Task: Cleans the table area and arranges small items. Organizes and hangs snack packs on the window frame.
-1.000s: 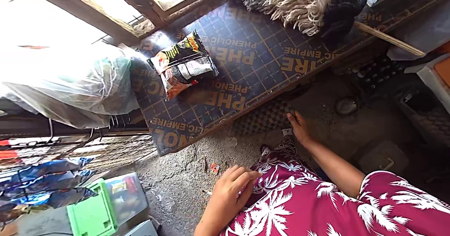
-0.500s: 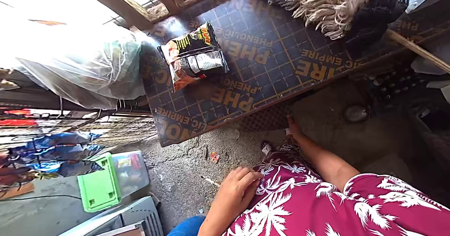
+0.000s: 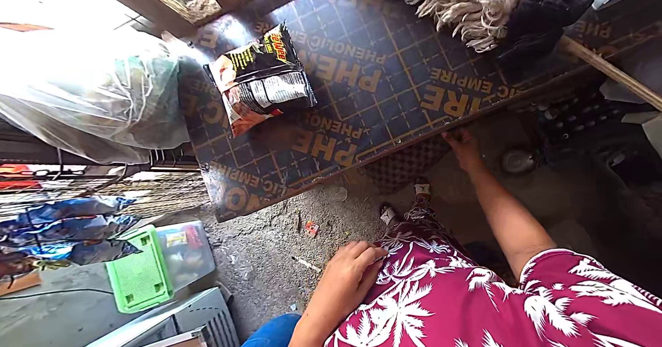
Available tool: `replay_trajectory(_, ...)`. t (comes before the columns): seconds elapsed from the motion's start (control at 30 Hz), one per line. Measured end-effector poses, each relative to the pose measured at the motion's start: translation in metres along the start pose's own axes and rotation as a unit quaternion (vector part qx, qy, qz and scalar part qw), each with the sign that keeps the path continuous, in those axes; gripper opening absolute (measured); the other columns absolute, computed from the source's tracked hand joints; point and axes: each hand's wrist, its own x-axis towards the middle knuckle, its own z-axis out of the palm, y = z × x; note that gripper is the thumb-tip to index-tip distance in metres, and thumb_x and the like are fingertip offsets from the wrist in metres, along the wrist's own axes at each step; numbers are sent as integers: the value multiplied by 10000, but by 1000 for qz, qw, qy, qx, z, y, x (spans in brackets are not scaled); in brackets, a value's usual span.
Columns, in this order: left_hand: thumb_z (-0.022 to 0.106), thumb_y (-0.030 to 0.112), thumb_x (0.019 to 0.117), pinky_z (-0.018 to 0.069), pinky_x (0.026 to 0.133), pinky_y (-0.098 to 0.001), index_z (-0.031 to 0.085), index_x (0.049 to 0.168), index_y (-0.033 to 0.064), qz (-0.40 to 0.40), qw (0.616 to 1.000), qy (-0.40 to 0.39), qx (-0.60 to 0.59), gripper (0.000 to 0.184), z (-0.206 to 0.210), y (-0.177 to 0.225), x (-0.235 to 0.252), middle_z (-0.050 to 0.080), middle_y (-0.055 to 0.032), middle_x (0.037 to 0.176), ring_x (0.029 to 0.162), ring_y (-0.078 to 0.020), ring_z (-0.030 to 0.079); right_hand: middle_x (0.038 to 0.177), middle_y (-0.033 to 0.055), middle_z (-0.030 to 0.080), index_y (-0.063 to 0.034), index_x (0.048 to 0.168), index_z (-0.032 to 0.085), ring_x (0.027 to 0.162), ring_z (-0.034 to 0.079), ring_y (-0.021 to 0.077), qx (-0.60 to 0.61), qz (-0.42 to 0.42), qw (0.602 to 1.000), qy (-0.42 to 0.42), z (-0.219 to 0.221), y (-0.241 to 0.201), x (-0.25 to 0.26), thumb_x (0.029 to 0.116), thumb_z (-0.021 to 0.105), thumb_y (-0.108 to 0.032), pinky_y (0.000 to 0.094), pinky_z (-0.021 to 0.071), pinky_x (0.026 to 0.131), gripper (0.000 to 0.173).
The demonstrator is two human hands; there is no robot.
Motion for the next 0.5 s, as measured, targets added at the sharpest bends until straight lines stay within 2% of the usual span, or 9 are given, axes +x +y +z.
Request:
replay_trajectory(0.03, 552, 221, 1009, 567, 852, -388, 750, 1094, 137, 0, 1000, -3, -1, 231, 1, 0, 3, 740, -37, 1009, 952, -200, 698, 1064, 84, 684, 49, 1205, 630, 965, 642, 47, -14, -32, 999, -14, -11, -9, 9, 966, 703, -124, 262, 537, 917, 304)
replay_trajectory(0.1, 553, 224, 1010, 569, 847, -404, 750, 1093, 137, -5, 1000, -12, -1, 230, 3, 0, 9, 739, -41, 1011, 955, -211, 699, 1147, 117, 692, 78, 1236, 615, 1054, 655, 45, -62, -103, 992, -38, -28, -18, 28, 958, 681, -69, 249, 538, 966, 321)
replay_trajectory(0.17, 550, 227, 1006, 573, 841, -421, 750, 1092, 137, -8, 1000, -22, 6, 236, 6, 1, 17, 739, -47, 1013, 959, -226, 703, 1226, 209, 663, 124, 1259, 601, 1156, 638, 128, -146, -129, 980, -35, -45, -20, 46, 949, 678, -43, 269, 503, 1030, 360)
replay_trajectory(0.23, 549, 224, 1003, 574, 843, -439, 748, 1094, 129, -10, 999, -34, 6, 239, 8, 2, 24, 741, -58, 1022, 969, -244, 707, 1410, 330, 545, 149, 1372, 529, 1374, 516, 338, -261, -82, 961, -33, -66, -21, 62, 991, 649, -93, 416, 361, 1182, 467)
replay_trajectory(0.3, 547, 229, 1005, 577, 845, -446, 747, 1094, 128, -16, 999, -41, 6, 241, 9, 4, 33, 740, -59, 1022, 971, -249, 709, 1522, 339, 432, 134, 1457, 446, 1482, 369, 407, -319, 1, 947, -35, -79, -34, 73, 1034, 591, -108, 482, 246, 1238, 508)
replay_trajectory(0.4, 541, 244, 1011, 581, 856, -442, 746, 1095, 136, -25, 998, -52, 9, 247, 12, 7, 47, 740, -55, 1029, 983, -243, 711, 1538, 311, 430, 97, 1474, 449, 1483, 362, 416, -362, 77, 929, 2, -95, -28, 94, 1046, 588, -158, 507, 263, 1229, 517)
replay_trajectory(0.43, 540, 245, 1012, 579, 862, -443, 744, 1096, 135, -27, 998, -57, 8, 247, 13, 8, 53, 738, -56, 1033, 992, -244, 709, 1536, 310, 435, 98, 1470, 457, 1483, 364, 418, -399, 87, 913, -17, -100, -26, 100, 1050, 570, -158, 506, 260, 1232, 505)
replay_trajectory(0.47, 543, 241, 1012, 580, 860, -449, 743, 1099, 129, -29, 998, -62, 4, 245, 14, 9, 59, 738, -63, 1037, 994, -253, 709, 1555, 291, 422, 91, 1487, 436, 1493, 357, 386, -445, 123, 884, -73, -104, -37, 104, 1069, 517, -140, 466, 256, 1236, 484)
replay_trajectory(0.5, 547, 236, 1009, 580, 858, -455, 740, 1104, 127, -33, 997, -68, 3, 241, 15, 10, 65, 737, -66, 1040, 993, -258, 708, 1620, 226, 355, 47, 1544, 359, 1529, 304, 304, -501, 208, 822, -177, -105, -65, 112, 1101, 443, -145, 384, 230, 1244, 490)
